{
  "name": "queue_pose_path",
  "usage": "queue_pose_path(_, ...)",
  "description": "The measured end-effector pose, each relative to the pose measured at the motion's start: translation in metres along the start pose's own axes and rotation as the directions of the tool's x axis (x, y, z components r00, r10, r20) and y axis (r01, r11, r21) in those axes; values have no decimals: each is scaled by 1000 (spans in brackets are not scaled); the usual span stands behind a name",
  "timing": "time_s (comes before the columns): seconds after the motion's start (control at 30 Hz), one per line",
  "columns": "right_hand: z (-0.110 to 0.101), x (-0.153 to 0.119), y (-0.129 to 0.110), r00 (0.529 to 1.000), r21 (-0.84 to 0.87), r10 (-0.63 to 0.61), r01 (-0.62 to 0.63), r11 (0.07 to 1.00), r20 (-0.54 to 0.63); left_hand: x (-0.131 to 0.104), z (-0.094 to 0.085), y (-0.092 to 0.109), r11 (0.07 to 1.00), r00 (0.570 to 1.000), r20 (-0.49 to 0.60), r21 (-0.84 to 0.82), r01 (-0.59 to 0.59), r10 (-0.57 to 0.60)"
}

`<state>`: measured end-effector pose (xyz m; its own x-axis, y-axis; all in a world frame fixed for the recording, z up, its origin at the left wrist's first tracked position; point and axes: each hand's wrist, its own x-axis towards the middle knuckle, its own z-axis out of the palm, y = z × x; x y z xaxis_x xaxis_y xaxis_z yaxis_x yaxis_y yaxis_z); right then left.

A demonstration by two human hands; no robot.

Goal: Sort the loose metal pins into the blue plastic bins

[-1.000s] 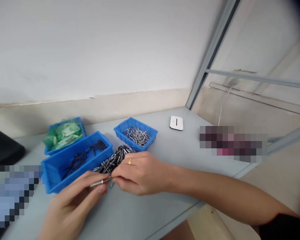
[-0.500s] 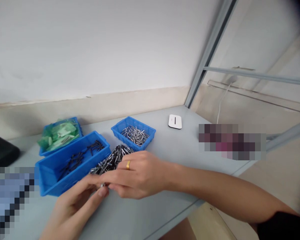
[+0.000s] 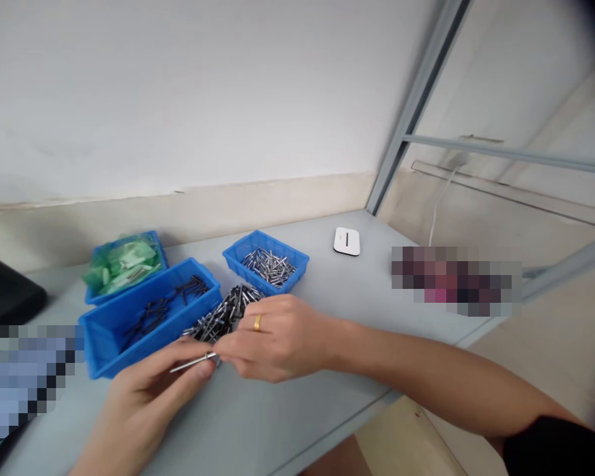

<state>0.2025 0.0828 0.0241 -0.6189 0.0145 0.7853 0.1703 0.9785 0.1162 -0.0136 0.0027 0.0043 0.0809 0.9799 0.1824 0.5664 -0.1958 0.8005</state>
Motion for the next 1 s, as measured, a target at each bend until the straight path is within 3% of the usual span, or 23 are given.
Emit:
queue_pose_path(0.13,3,-2,1,999,-9,-5,5,1000,38,2,3,1,999,999,-29,-46,20,-22)
queue_pose_path(0.33,7,-4,0,983,17,23,-27,999,182,-5,16,6,973,965,-202,-190,127,-166)
queue_pose_path(0.47,4,-3,-1,982,30,1,-7,1000,190,-8,17,9,976,962,-229,-190,105,-148)
queue_pose_path(0.53,2,-2,-2,989,16,-19,17,1000,146,-7,13,10,985,972,-209,-159,71,-103)
queue_pose_path(0.67,1,1,-5,998,-35,-43,45,998,53,-1,4,17,998,997,-62,-44,-43,40)
queue_pose_path(1.0,3,-2,-4,988,-17,-57,60,998,147,4,2,15,994,993,38,-3,-111,111)
